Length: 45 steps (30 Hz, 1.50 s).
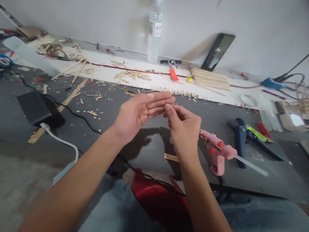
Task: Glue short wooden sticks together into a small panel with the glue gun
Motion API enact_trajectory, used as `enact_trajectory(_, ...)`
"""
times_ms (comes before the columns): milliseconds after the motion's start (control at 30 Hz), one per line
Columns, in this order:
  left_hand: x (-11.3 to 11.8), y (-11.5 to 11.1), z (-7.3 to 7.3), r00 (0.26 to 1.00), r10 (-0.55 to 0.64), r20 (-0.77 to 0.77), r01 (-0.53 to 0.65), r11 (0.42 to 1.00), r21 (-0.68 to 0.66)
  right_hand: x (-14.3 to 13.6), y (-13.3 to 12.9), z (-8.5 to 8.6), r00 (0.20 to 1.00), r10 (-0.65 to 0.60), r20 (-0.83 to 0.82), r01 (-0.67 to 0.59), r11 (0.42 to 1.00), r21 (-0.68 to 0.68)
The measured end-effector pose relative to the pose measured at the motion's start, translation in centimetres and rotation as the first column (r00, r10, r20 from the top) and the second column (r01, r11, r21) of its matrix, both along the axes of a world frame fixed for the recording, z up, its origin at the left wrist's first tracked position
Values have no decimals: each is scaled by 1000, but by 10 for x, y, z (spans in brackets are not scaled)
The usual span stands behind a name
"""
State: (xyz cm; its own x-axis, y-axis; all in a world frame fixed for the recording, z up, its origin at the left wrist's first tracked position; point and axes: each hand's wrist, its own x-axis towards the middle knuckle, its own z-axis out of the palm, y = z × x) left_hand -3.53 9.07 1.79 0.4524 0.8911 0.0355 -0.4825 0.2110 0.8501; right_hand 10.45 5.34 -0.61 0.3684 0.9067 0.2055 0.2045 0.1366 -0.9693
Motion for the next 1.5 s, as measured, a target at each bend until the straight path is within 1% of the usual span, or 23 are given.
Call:
enact_trajectory(67, -2, -1, -1, 998, 21, -60, -18, 998, 52, 4, 0, -1, 998, 61, 35, -60, 998, -34)
enact_trajectory(100, -4, -1, -1, 993, 50, -105, -40, 994, 98, 7, -1, -2, 994, 94, 60, -91, 995, -42)
enact_trajectory(200, -9, -1, -1, 966, 139, -218, -85, 966, 242, 13, -1, -3, 980, 155, 125, -155, 988, -8)
enact_trajectory(267, -12, 0, 2, 954, 179, -241, -110, 955, 274, 16, -1, -3, 979, 149, 137, -155, 988, 29)
enact_trajectory(333, -13, 1, 5, 937, 228, -265, -160, 953, 256, 17, -1, -2, 983, 126, 132, -135, 989, 59)
enact_trajectory(433, -16, 7, 8, 877, 346, -333, -264, 927, 267, 18, 0, -2, 993, 71, 91, -79, 992, 96)
enact_trajectory(500, -19, 14, 8, 824, 427, -373, -329, 896, 299, 18, 3, -3, 997, 51, 59, -57, 992, 108)
enact_trajectory(567, -25, 22, 4, 750, 527, -401, -399, 843, 362, 19, 5, -5, 998, 49, 34, -52, 992, 114)
enact_trajectory(600, -29, 27, 2, 707, 586, -396, -438, 802, 405, 19, 6, -5, 998, 49, 28, -52, 992, 115)
enact_trajectory(667, -40, 38, -3, 624, 700, -346, -519, 703, 486, 19, 7, -5, 999, 44, 28, -47, 992, 115)
enact_trajectory(700, -46, 44, -5, 593, 743, -310, -558, 657, 507, 19, 7, -4, 999, 37, 32, -40, 993, 114)
enact_trajectory(767, -60, 55, -7, 545, 800, -248, -628, 587, 511, 20, 7, -2, 999, 17, 46, -22, 994, 110)
enact_trajectory(867, -79, 67, -3, 457, 870, -187, -714, 484, 506, 21, 5, 2, 998, -16, 63, 9, 995, 103)
enact_trajectory(967, -87, 67, 5, 345, 930, -127, -776, 359, 518, 22, 5, 8, 996, -47, 80, 39, 994, 100)
enact_trajectory(1000, -86, 66, 7, 327, 939, -111, -779, 334, 530, 22, 5, 10, 994, -48, 96, 39, 995, 96)
enact_trajectory(1033, -84, 63, 9, 326, 940, -100, -772, 326, 545, 22, 5, 13, 992, -42, 118, 32, 996, 89)
enact_trajectory(1100, -77, 58, 11, 370, 924, -100, -739, 358, 571, 21, 6, 17, 987, -21, 160, 9, 997, 75)
enact_trajectory(1167, -69, 53, 12, 440, 890, -120, -705, 425, 568, 21, 8, 20, 983, -15, 183, 1, 997, 77)
enact_trajectory(1300, -50, 44, 11, 560, 816, -143, -691, 555, 463, 20, 10, 27, 978, -42, 205, 19, 993, 112)
enact_trajectory(1367, -35, 36, 10, 628, 764, -148, -668, 626, 403, 18, 11, 31, 973, -23, 228, -5, 993, 122)
enact_trajectory(1433, -18, 25, 8, 740, 653, -160, -588, 745, 316, 14, 11, 34, 965, 19, 260, -57, 988, 141)
enact_trajectory(1467, -10, 20, 7, 828, 532, -176, -492, 841, 225, 12, 11, 35, 959, 47, 280, -93, 984, 153)
enact_trajectory(1500, -2, 15, 6, 959, 264, -102, -271, 961, -56, 9, 12, 35, 948, 74, 309, -132, 976, 171)
